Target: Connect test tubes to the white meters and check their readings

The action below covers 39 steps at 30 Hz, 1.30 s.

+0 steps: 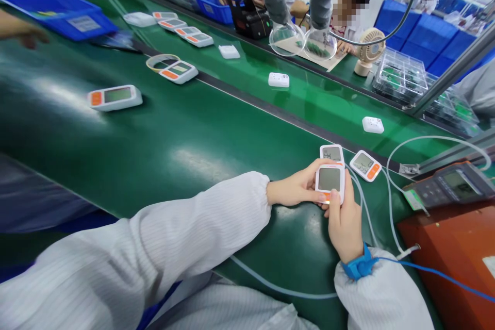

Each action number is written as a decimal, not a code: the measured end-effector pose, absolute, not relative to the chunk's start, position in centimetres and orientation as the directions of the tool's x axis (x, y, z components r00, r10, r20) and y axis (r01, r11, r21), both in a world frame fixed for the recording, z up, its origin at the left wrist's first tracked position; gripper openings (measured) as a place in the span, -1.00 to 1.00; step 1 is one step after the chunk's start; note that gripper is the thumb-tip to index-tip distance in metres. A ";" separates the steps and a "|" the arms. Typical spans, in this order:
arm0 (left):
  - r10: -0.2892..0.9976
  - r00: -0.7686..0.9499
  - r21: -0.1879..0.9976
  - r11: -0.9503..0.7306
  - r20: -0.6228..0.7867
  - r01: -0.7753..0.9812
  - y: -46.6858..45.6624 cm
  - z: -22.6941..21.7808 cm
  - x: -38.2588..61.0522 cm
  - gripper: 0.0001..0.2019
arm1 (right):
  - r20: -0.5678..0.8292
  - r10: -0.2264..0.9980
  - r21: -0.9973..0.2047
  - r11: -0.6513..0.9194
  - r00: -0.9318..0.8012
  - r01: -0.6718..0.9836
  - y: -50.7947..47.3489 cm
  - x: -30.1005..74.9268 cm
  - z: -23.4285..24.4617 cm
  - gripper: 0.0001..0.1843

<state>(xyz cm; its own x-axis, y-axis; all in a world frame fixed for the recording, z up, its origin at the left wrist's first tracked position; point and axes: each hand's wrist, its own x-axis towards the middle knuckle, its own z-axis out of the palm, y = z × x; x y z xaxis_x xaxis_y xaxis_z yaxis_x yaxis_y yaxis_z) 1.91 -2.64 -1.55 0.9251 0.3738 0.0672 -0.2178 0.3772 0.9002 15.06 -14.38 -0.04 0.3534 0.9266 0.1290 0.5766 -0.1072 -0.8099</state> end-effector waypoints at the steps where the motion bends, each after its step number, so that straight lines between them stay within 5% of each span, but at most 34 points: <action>1: 0.378 0.924 0.899 0.380 0.063 -0.217 -2.7 -1.5 1.9 -0.16 | 0.131 0.927 -0.810 -0.104 0.352 0.576 -14.4 15.1 -0.1 -0.36; 39: 0.359 0.931 0.908 0.364 0.067 -0.206 -2.3 -2.0 2.0 -0.13 | 0.124 0.927 -0.825 -0.102 0.354 0.556 -14.4 14.9 0.1 -0.36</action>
<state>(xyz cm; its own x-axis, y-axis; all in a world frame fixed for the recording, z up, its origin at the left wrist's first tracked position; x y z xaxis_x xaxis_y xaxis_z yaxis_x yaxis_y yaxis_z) 2.04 -2.33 -1.97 0.9310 0.3587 0.0671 -0.2058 0.3641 0.9084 14.91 -14.42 0.11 0.3536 0.9272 0.1237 0.5560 -0.1019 -0.8249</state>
